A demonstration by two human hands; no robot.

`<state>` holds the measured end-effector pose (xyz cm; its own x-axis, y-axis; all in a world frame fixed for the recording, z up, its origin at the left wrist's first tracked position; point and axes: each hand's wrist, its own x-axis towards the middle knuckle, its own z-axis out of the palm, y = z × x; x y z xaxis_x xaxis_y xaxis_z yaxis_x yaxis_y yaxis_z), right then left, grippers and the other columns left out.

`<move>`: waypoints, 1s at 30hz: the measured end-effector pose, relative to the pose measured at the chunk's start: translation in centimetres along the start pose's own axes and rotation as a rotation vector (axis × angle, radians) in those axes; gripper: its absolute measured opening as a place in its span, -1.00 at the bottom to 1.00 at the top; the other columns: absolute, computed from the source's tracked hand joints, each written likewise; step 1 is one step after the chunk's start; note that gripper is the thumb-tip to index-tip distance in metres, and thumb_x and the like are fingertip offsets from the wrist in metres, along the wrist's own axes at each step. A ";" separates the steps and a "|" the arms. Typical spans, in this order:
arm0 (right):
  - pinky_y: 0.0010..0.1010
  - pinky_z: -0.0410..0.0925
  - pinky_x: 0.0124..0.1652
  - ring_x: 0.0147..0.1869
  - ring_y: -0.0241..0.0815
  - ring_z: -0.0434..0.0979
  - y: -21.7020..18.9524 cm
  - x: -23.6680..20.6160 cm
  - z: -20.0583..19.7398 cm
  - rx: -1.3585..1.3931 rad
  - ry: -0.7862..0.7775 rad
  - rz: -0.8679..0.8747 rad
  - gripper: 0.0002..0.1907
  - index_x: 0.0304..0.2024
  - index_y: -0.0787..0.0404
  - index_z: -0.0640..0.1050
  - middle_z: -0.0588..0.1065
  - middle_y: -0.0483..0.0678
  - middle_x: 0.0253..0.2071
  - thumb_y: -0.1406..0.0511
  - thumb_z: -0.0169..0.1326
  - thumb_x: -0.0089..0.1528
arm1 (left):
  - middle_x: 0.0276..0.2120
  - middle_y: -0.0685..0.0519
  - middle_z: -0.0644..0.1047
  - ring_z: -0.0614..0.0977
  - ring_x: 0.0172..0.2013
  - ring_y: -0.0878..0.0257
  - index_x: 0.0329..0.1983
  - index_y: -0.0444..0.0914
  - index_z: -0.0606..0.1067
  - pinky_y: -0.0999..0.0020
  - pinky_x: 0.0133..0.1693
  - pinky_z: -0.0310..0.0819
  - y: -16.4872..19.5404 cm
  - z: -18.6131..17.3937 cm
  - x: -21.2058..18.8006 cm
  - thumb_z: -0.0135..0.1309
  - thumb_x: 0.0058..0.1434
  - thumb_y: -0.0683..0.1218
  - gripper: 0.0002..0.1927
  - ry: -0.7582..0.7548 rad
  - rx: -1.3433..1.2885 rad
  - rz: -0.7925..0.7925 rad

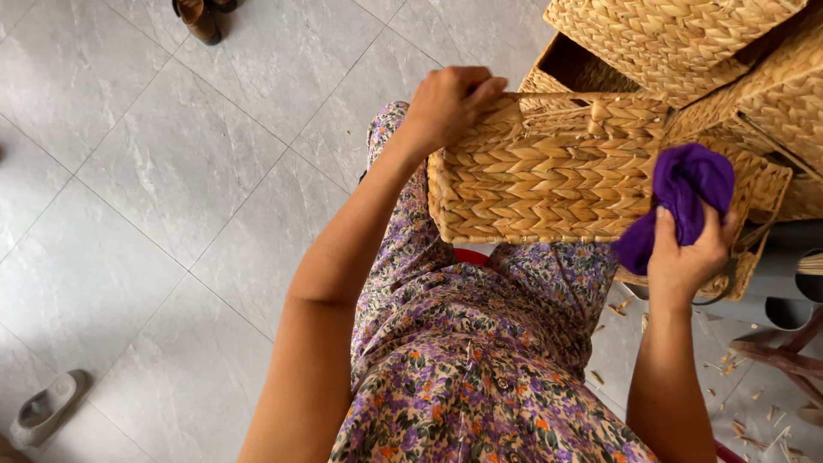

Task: The person sits on the floor and wipes woven water-hyacinth storage baskets with a purple cloth, cleaning the outer sides and the interior of each basket. They occasionally use scissors to trim stray fibers from a basket rim and set finished baskets aside.

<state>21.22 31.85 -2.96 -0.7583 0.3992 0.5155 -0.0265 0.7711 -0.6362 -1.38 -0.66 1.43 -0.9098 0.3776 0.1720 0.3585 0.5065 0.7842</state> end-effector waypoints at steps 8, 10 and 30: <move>-0.45 0.41 0.11 0.06 -0.25 0.56 3.8 -3.4 3.2 0.832 0.014 0.420 -0.70 0.19 0.41 0.54 0.57 -0.04 0.08 0.46 0.08 0.41 | -0.41 -0.07 0.64 0.68 -0.34 -0.06 -0.28 -0.12 0.64 0.02 -0.29 0.57 6.5 5.5 3.3 -0.05 0.28 0.28 -0.55 -0.026 0.400 0.230; -0.45 0.42 0.08 0.04 -0.25 0.57 4.3 -3.4 3.2 0.851 0.026 0.429 -0.71 0.17 0.40 0.55 0.57 -0.01 0.05 0.46 0.09 0.40 | -0.41 -0.07 0.64 0.69 -0.34 -0.05 -0.24 -0.11 0.63 0.01 -0.27 0.56 6.9 5.4 2.4 -0.05 0.29 0.29 -0.55 -0.054 0.347 0.177; -0.13 0.41 0.37 0.45 -0.03 0.51 6.4 8.8 0.3 1.303 -0.060 0.385 -0.43 0.37 0.24 0.40 0.46 0.01 0.36 0.07 -0.06 0.40 | -0.55 0.18 0.48 0.39 -0.55 0.49 -0.24 -0.29 0.59 0.54 -0.47 0.25 -0.7 -10.7 -10.0 0.09 0.49 0.02 -0.70 0.282 -1.091 0.015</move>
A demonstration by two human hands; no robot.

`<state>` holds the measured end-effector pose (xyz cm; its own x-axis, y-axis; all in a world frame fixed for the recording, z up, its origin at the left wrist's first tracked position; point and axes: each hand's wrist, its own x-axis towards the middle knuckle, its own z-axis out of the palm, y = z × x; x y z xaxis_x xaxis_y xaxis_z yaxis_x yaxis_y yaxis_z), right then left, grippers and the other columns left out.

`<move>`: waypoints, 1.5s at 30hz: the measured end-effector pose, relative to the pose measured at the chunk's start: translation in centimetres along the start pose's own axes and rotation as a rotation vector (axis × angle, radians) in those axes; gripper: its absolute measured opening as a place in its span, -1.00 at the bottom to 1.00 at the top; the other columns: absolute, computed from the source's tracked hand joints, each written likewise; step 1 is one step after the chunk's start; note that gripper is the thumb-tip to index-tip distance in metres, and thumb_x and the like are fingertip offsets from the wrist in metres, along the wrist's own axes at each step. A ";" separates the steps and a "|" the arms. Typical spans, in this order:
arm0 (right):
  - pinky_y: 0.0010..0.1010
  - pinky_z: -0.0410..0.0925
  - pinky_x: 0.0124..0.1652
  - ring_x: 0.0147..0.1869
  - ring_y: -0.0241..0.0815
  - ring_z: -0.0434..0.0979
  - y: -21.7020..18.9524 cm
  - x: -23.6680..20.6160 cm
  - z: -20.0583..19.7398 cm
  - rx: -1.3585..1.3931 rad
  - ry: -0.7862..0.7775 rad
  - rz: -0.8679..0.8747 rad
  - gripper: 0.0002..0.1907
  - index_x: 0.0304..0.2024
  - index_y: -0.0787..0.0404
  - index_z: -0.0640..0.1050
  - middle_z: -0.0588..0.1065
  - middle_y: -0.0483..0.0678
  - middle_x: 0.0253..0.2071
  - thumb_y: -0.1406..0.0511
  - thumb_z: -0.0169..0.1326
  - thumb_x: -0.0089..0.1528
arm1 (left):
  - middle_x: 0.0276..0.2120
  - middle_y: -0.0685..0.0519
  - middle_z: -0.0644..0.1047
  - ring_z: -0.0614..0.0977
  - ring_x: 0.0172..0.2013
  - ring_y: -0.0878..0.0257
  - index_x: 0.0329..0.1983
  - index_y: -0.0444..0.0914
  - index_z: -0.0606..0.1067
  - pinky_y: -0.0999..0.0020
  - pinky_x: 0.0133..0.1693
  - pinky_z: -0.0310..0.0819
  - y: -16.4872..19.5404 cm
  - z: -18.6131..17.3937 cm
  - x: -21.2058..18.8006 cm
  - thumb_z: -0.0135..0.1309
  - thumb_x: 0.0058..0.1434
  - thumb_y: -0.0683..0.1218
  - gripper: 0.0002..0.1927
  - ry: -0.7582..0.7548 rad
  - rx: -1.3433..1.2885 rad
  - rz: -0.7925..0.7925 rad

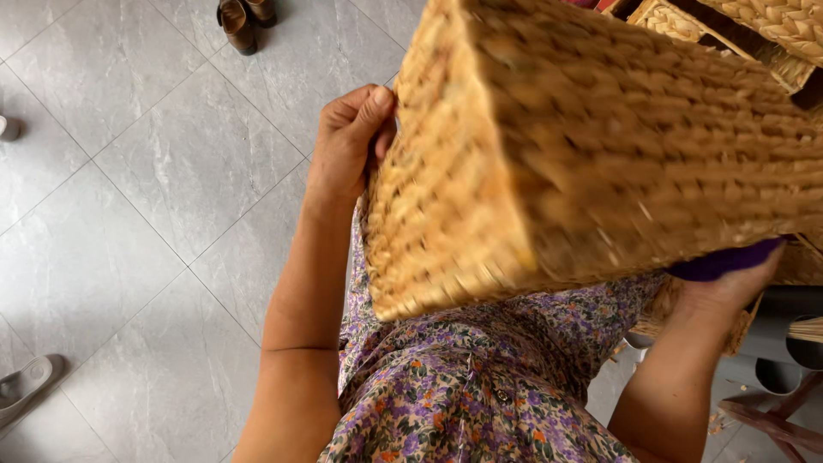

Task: The person sits on the floor and wipes woven water-hyacinth storage baskets with a purple cloth, cleaning the outer sides and the interior of each basket. They occasionally use scissors to trim stray fibers from a basket rim and set finished baskets aside.

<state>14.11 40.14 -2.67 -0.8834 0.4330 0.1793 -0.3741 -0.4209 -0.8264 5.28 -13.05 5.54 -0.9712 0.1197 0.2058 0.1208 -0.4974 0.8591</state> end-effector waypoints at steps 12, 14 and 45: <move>-0.25 0.47 0.12 0.09 -0.12 0.53 3.5 -1.0 -5.0 -0.068 0.229 -0.064 -0.72 0.18 0.29 0.48 0.50 -0.06 0.01 0.27 0.09 0.48 | 0.46 -0.08 0.24 0.33 0.41 0.09 0.49 -0.16 0.22 0.17 0.30 0.36 -9.9 -2.7 3.2 -0.06 0.42 -0.18 -0.44 0.208 -0.141 -0.017; -0.31 0.48 -0.03 -0.07 -0.17 0.55 4.0 -1.5 -5.5 -0.122 0.320 -0.080 -0.79 0.08 0.30 0.51 0.51 -0.08 -0.12 0.32 0.16 0.47 | 0.54 -0.11 0.15 0.22 0.51 0.01 0.51 -0.17 0.24 0.13 0.43 0.26 -8.9 -2.9 2.7 -0.06 0.45 -0.16 -0.45 0.254 -0.059 0.045; -0.05 0.15 0.27 0.40 0.05 0.31 12.8 -6.3 26.6 -1.352 -0.596 -0.920 -0.39 0.26 -0.11 0.58 0.37 -0.03 0.35 0.21 0.53 0.19 | -0.16 0.05 0.64 0.57 -0.03 0.36 -0.18 -0.33 0.57 0.45 0.07 0.43 -7.1 -0.7 8.5 0.01 0.44 -0.02 -0.73 -0.077 0.226 0.151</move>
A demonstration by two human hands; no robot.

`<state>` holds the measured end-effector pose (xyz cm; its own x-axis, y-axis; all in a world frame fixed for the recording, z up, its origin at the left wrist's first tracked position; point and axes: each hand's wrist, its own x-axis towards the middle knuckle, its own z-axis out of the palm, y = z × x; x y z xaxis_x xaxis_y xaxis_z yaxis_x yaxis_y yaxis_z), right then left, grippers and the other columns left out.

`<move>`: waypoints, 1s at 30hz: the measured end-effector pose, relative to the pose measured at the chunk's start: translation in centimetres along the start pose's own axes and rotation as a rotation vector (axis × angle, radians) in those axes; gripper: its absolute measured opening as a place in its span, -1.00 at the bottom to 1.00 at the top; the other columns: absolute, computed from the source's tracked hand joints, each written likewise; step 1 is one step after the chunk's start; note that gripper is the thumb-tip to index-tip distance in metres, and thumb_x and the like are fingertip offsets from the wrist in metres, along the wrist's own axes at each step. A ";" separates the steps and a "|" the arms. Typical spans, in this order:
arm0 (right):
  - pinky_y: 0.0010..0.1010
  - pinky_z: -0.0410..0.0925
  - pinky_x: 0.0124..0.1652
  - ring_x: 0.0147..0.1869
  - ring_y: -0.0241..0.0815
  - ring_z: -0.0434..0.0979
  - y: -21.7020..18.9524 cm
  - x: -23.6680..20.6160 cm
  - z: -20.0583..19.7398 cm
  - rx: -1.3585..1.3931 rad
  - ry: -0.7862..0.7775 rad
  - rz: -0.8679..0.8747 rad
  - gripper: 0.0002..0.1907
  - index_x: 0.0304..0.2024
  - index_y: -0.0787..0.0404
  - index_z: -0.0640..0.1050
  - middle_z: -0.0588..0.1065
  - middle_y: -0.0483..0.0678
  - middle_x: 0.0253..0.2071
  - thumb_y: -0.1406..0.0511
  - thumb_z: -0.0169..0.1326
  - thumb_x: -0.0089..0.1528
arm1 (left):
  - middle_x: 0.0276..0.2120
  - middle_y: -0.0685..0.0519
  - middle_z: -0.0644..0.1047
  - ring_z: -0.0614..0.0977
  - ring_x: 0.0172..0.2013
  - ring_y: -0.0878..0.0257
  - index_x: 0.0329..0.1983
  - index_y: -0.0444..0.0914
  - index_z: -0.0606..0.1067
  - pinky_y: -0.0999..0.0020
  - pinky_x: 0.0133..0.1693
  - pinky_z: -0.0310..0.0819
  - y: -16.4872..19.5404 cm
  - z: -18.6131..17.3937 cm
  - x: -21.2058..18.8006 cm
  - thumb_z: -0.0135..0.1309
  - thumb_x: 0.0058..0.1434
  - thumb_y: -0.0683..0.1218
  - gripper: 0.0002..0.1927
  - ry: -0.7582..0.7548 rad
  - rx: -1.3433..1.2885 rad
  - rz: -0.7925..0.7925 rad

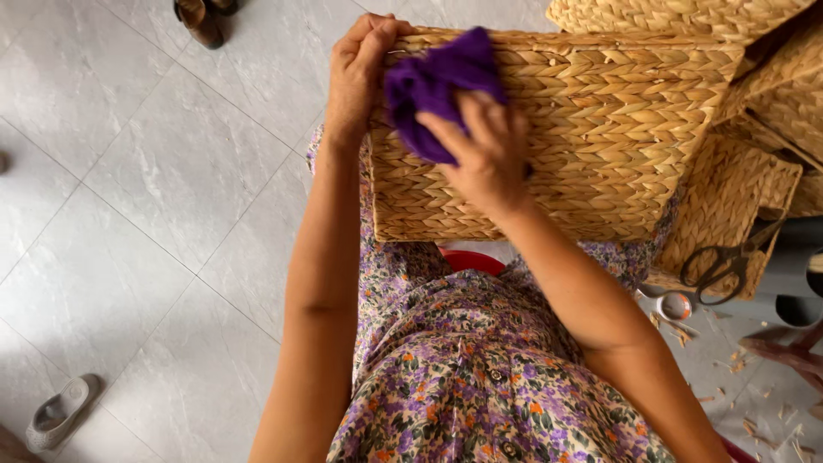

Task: The person sits on the floor and wipes woven water-hyacinth storage baskets with a purple cloth, cleaning the outer sides and the interior of each basket. They occasionally use scissors to trim stray fibers from a basket rim and set finished baskets aside.

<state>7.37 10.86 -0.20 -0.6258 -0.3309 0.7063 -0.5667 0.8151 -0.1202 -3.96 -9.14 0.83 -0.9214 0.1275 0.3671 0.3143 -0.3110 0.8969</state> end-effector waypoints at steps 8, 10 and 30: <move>-0.01 0.26 0.41 0.45 0.19 0.36 15.9 -7.4 -10.0 -0.175 0.200 0.436 -0.53 0.12 0.14 0.65 0.38 0.12 0.37 0.48 0.18 0.15 | -0.26 0.09 0.62 0.57 -0.22 0.38 -0.17 -0.33 0.61 0.44 -0.11 0.51 0.4 1.3 0.6 0.03 0.42 -0.03 -0.73 0.063 0.041 -0.082; -0.01 0.29 0.41 0.46 0.17 0.37 17.7 -8.7 -10.0 -0.195 0.274 0.463 -0.51 0.15 0.19 0.63 0.33 0.15 0.42 0.50 0.11 0.15 | -0.28 0.09 0.62 0.58 -0.24 0.38 -0.18 -0.32 0.60 0.44 -0.13 0.51 0.6 1.4 0.7 0.03 0.41 -0.02 -0.73 0.060 0.015 -0.124; -0.08 0.27 0.29 0.30 0.08 0.40 0.3 -1.5 -1.3 0.139 0.031 -0.063 -0.49 0.01 0.05 0.61 0.48 0.04 0.19 0.31 0.47 0.01 | -0.27 0.01 0.63 0.60 -0.25 0.34 -0.18 -0.37 0.59 0.43 -0.14 0.53 -0.2 -0.2 1.3 0.03 0.41 -0.03 -0.71 0.095 0.021 -0.152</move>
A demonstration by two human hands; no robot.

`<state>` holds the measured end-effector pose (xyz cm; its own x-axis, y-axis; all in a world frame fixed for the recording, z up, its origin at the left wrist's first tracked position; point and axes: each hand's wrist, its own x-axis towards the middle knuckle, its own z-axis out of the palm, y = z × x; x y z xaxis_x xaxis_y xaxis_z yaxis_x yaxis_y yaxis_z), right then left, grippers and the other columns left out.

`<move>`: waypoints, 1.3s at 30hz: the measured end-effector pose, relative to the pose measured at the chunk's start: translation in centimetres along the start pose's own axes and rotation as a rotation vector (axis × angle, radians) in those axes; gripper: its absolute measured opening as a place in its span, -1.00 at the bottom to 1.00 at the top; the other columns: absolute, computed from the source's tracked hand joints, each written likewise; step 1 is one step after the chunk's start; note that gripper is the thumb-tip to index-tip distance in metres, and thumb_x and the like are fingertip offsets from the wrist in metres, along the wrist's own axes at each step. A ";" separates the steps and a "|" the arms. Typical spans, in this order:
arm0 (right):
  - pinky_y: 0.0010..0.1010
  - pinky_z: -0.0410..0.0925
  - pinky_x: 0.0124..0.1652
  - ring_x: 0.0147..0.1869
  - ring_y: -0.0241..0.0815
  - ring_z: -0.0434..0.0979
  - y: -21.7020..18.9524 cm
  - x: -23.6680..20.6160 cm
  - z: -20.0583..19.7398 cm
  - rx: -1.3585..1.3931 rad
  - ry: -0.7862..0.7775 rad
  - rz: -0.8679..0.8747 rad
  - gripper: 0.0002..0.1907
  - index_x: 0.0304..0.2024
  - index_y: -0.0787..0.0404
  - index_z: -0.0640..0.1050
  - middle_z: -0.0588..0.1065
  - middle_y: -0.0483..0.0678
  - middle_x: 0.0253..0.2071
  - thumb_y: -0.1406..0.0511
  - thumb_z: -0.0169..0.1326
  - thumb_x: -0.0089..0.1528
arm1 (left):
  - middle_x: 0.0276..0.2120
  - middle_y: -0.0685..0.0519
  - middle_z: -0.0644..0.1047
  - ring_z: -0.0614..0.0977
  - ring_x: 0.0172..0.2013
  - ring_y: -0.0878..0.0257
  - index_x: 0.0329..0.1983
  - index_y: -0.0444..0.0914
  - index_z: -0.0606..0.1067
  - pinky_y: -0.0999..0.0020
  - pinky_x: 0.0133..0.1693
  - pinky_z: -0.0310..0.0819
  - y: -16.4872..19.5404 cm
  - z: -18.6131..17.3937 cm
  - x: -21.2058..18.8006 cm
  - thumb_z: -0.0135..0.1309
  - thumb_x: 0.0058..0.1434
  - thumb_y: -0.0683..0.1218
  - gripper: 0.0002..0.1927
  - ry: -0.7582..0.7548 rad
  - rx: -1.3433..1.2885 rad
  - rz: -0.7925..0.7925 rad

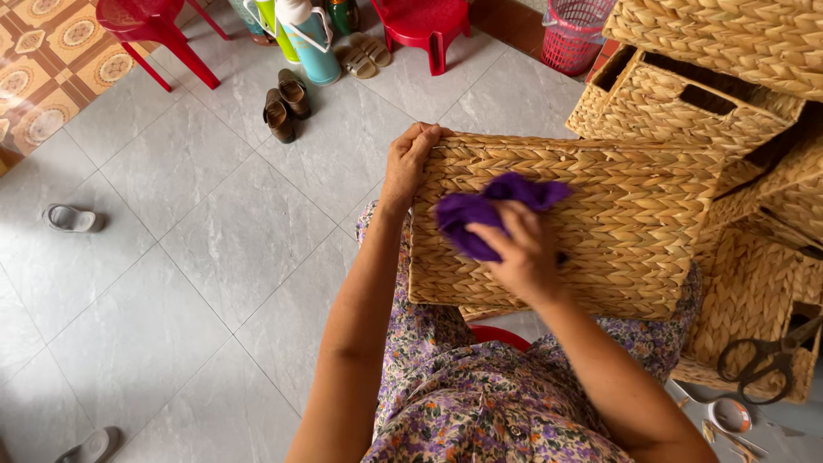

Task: The person sits on the floor and wipes woven water-hyacinth storage baskets with a purple cloth, cleaning the outer sides and the interior of each basket. They occasionally use scissors to trim stray fibers from a basket rim and set finished baskets aside.

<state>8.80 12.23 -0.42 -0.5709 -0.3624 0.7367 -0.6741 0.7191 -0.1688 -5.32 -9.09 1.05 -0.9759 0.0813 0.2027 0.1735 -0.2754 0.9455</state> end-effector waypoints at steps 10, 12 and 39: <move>-0.14 0.36 0.32 0.36 0.08 0.39 12.9 -10.7 -11.3 -0.289 0.166 0.518 -0.65 0.11 0.14 0.61 0.40 0.15 0.30 0.43 0.24 0.26 | -0.28 0.05 0.62 0.59 -0.26 0.36 -0.16 -0.34 0.61 0.44 -0.14 0.52 0.9 1.2 -0.1 0.02 0.42 -0.02 -0.71 -0.004 0.021 0.006; -0.10 0.39 0.33 0.36 0.11 0.39 11.6 -10.5 -9.9 -0.245 0.175 0.475 -0.63 0.09 0.18 0.60 0.39 0.19 0.34 0.43 0.26 0.22 | -0.29 0.05 0.62 0.59 -0.27 0.36 -0.16 -0.34 0.61 0.44 -0.14 0.52 0.5 1.1 -0.1 0.02 0.42 -0.02 -0.71 -0.004 0.015 0.014; -0.09 0.23 0.45 0.47 0.18 0.33 6.9 -15.4 -13.8 -0.225 -0.037 0.510 -0.57 0.11 0.11 0.63 0.34 0.13 0.39 0.44 0.32 0.18 | -0.39 0.14 0.46 0.40 -0.32 0.34 -0.27 -0.38 0.45 0.33 -0.17 0.38 -2.5 -1.8 -1.2 0.04 0.47 -0.03 -0.70 0.060 0.241 0.203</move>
<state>19.45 30.97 -3.87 -0.8175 0.0475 0.5740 -0.1936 0.9160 -0.3515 -4.85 -10.17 -2.04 -0.9229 -0.0108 0.3848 0.3848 -0.0450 0.9219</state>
